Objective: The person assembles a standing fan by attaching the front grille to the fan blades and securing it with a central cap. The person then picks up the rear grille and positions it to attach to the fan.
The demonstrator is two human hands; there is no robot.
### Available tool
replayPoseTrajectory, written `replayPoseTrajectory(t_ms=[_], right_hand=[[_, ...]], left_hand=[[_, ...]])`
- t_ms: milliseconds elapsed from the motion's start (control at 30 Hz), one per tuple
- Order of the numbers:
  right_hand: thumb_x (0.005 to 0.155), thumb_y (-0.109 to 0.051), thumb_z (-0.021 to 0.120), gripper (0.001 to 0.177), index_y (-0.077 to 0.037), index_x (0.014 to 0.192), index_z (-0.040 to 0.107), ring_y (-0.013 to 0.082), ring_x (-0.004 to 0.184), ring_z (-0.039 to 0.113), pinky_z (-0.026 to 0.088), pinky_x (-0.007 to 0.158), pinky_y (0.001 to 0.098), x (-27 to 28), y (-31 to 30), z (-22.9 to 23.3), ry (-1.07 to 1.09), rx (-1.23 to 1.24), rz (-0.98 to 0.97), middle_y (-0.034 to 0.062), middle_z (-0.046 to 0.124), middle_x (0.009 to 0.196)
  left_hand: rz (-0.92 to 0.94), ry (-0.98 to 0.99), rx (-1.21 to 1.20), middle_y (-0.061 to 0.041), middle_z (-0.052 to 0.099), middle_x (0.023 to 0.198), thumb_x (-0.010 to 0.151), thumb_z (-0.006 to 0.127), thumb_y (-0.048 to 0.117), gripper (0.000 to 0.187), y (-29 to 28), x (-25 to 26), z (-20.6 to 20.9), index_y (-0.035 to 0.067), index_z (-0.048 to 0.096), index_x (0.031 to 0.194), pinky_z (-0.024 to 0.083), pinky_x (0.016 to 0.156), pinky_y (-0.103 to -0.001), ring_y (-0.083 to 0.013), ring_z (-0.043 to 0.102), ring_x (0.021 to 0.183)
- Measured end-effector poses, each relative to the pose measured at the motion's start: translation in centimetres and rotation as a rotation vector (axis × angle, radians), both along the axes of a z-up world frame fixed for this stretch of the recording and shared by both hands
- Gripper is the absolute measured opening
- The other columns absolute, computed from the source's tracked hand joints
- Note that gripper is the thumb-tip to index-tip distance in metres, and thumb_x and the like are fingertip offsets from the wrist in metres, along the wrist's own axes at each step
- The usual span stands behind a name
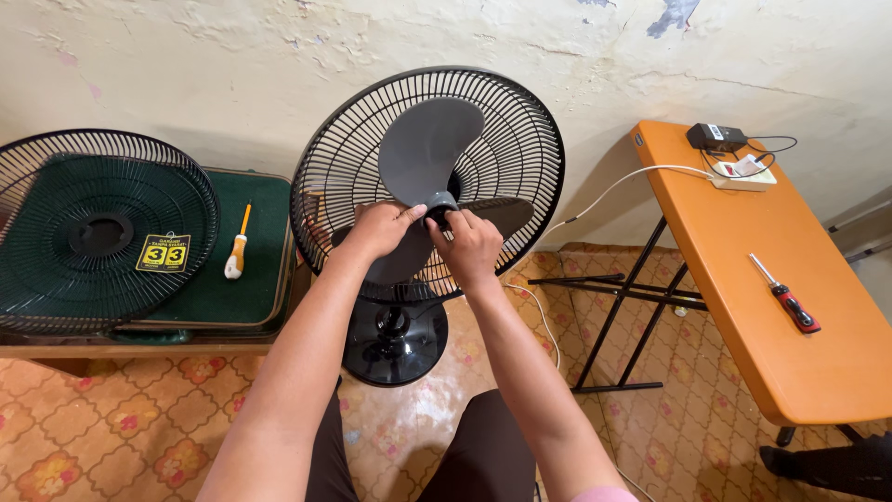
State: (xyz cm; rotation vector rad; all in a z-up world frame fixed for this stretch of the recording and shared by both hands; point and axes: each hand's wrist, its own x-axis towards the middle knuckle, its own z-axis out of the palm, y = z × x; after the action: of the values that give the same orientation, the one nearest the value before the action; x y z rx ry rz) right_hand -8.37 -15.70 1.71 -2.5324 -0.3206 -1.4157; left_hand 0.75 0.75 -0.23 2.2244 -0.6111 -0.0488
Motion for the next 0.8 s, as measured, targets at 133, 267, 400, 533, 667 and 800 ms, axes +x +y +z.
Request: replayPoseTrajectory(t_ms=[133, 267, 400, 533, 667, 800], right_hand=[[0.083, -0.030, 0.085, 0.027, -0.009, 0.084, 0.068, 0.0241, 0.061, 0.062, 0.046, 0.058, 0.0378, -0.1, -0.4, 0.6, 0.036, -0.066, 0.014, 0.0026, 0.063, 0.073], [0.088, -0.029, 0.083, 0.022, -0.011, 0.094, 0.072, 0.0212, 0.070, 0.067, 0.051, 0.065, 0.0339, -0.9, -1.3, 1.3, 0.068, 0.064, 0.065, 0.0015, 0.069, 0.083], [0.090, -0.025, 0.078, 0.023, -0.011, 0.107, 0.073, 0.0282, 0.097, 0.067, 0.050, 0.087, 0.0389, -2.2, -3.6, 2.8, -0.130, 0.084, -0.094, 0.0082, 0.073, 0.104], [0.089, -0.022, 0.074, 0.027, -0.011, 0.114, 0.074, 0.0310, 0.104, 0.066, 0.046, 0.089, 0.0429, -2.6, -6.1, 3.0, -0.048, -0.027, -0.124, 0.0096, 0.074, 0.109], [0.097, -0.013, 0.071, 0.011, -0.011, 0.106, 0.076, 0.0276, 0.096, 0.068, 0.049, 0.083, 0.0412, -2.3, -7.5, 0.9, 0.079, 0.062, 0.008, 0.0067, 0.075, 0.101], [0.094, -0.008, 0.072, 0.008, -0.008, 0.101, 0.076, 0.0302, 0.085, 0.066, 0.051, 0.077, 0.0421, -2.4, -7.2, -2.6, 0.149, 0.221, 0.059, 0.0095, 0.073, 0.091]], left_hand=[[0.011, 0.068, -0.017, -0.012, 0.076, 0.112, 0.099, 0.053, 0.051, 0.046, 0.0, -0.1, 0.3, 0.017, 0.073, 0.122, 0.046, 0.099, -0.040, -0.0310, 0.070, 0.108], [0.004, 0.061, -0.008, -0.012, 0.076, 0.114, 0.099, 0.053, 0.052, 0.047, 0.2, -0.2, 0.3, 0.018, 0.073, 0.123, 0.048, 0.100, -0.040, -0.0314, 0.070, 0.110], [-0.022, 0.070, -0.056, -0.015, 0.073, 0.118, 0.099, 0.054, 0.052, 0.049, 0.6, 0.0, 0.9, 0.015, 0.071, 0.125, 0.047, 0.100, -0.041, -0.0337, 0.068, 0.113], [0.010, 0.095, 0.007, -0.014, 0.075, 0.113, 0.097, 0.053, 0.055, 0.048, 1.0, -0.6, 2.2, 0.018, 0.074, 0.122, 0.046, 0.101, -0.042, -0.0341, 0.067, 0.109], [0.011, -0.161, 0.296, -0.014, 0.077, 0.099, 0.104, 0.045, 0.054, 0.046, 1.1, -1.1, 4.2, 0.023, 0.076, 0.119, 0.032, 0.114, -0.047, -0.0310, 0.068, 0.099], [0.017, -0.440, 0.416, -0.011, 0.075, 0.097, 0.105, 0.048, 0.054, 0.047, 1.6, -1.7, 4.6, 0.020, 0.079, 0.110, 0.028, 0.112, -0.050, -0.0246, 0.063, 0.111]])
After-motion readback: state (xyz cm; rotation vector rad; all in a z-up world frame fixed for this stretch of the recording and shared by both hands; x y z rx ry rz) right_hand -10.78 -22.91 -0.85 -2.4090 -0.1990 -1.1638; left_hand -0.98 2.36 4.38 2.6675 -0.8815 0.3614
